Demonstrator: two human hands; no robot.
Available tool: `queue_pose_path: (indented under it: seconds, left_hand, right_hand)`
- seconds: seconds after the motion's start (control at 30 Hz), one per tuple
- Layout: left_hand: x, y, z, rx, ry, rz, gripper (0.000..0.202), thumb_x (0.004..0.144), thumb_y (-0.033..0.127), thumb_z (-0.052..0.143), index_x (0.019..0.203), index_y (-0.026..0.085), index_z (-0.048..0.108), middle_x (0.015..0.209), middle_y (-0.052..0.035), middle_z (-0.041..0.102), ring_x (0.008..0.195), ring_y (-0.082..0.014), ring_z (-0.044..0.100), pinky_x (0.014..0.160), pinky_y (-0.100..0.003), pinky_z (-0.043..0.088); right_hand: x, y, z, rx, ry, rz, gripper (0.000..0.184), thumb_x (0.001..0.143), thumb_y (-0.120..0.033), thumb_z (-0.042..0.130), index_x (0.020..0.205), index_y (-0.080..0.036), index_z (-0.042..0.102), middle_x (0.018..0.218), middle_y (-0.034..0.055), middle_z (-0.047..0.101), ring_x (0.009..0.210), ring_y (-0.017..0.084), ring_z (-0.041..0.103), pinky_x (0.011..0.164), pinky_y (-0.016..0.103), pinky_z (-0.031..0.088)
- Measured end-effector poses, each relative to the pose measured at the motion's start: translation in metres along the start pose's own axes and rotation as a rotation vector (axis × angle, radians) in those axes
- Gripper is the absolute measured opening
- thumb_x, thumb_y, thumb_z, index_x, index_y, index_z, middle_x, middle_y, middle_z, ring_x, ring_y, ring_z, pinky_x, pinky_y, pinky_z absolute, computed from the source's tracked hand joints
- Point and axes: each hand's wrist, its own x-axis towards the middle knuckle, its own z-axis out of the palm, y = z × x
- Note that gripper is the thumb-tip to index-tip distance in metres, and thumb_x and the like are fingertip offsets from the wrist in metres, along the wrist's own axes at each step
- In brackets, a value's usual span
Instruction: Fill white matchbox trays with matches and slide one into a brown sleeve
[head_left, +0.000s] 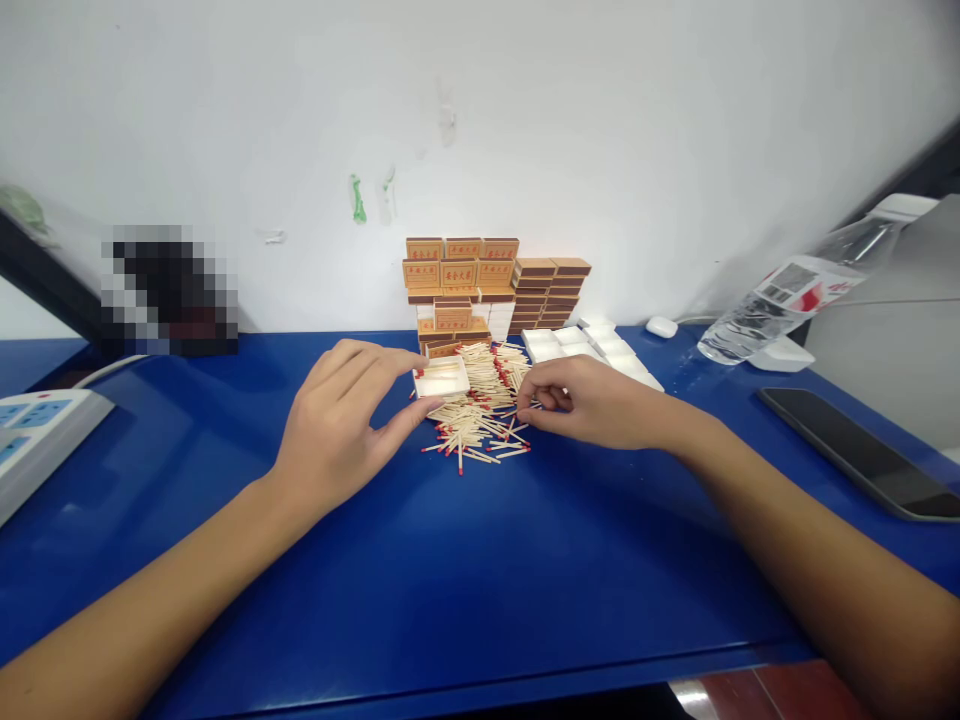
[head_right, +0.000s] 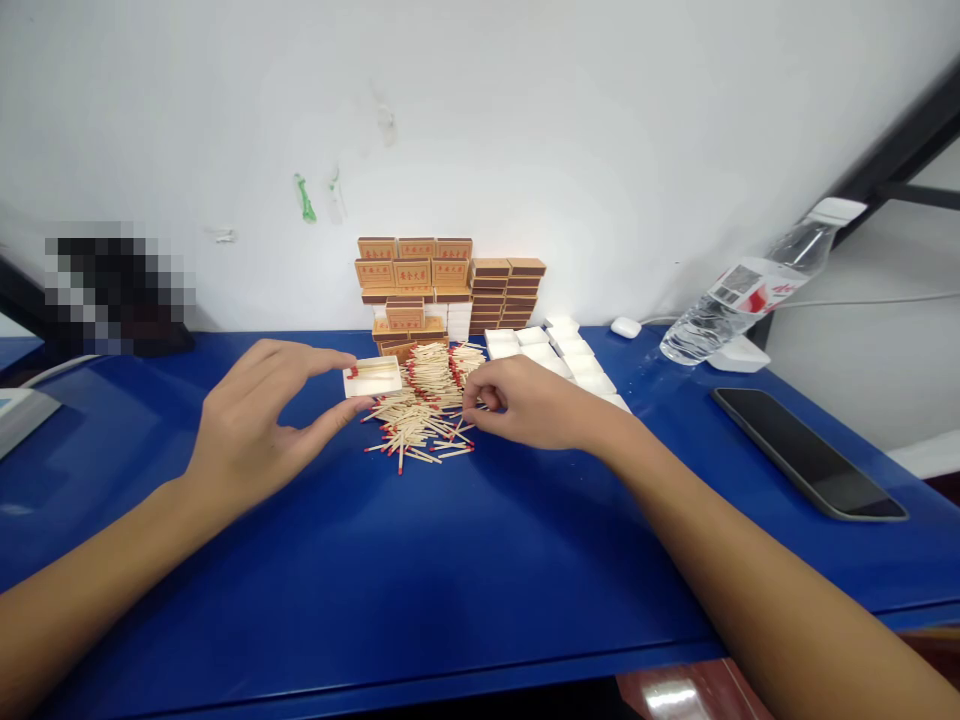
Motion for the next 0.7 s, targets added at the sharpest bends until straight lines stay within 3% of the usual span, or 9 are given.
queue_pose_path:
  seconds: [0.2, 0.37, 0.7]
  left_hand:
    - [0.000, 0.000, -0.001, -0.005, -0.013, -0.009, 0.028, 0.095, 0.030, 0.076, 0.121, 0.024, 0.067, 0.109, -0.0057, 0.079, 0.098, -0.0245, 0.071, 0.090, -0.042, 0.056]
    - [0.000, 0.001, -0.001, -0.007, -0.016, -0.021, 0.027, 0.096, 0.032, 0.075, 0.121, 0.025, 0.068, 0.110, -0.0054, 0.079, 0.098, -0.0247, 0.072, 0.092, -0.043, 0.056]
    - [0.001, 0.001, -0.001, -0.005, -0.009, -0.009, 0.029, 0.094, 0.032, 0.077, 0.120, 0.023, 0.068, 0.109, -0.0056, 0.079, 0.098, -0.0241, 0.071, 0.090, -0.041, 0.055]
  right_hand:
    - [-0.003, -0.016, 0.004, 0.001, -0.122, -0.017, 0.032, 0.087, -0.049, 0.076, 0.099, -0.020, 0.072, 0.084, 0.0025, 0.062, 0.075, 0.017, 0.052, 0.067, 0.031, 0.034]
    - [-0.002, -0.018, 0.006, 0.040, -0.175, -0.043, 0.019, 0.092, -0.039, 0.070, 0.093, -0.021, 0.072, 0.084, 0.0025, 0.064, 0.073, 0.016, 0.053, 0.067, 0.031, 0.034]
    - [-0.007, -0.021, 0.005, 0.026, -0.268, 0.072, 0.022, 0.093, -0.042, 0.067, 0.089, -0.021, 0.070, 0.080, 0.0019, 0.065, 0.066, 0.014, 0.052, 0.060, 0.030, 0.034]
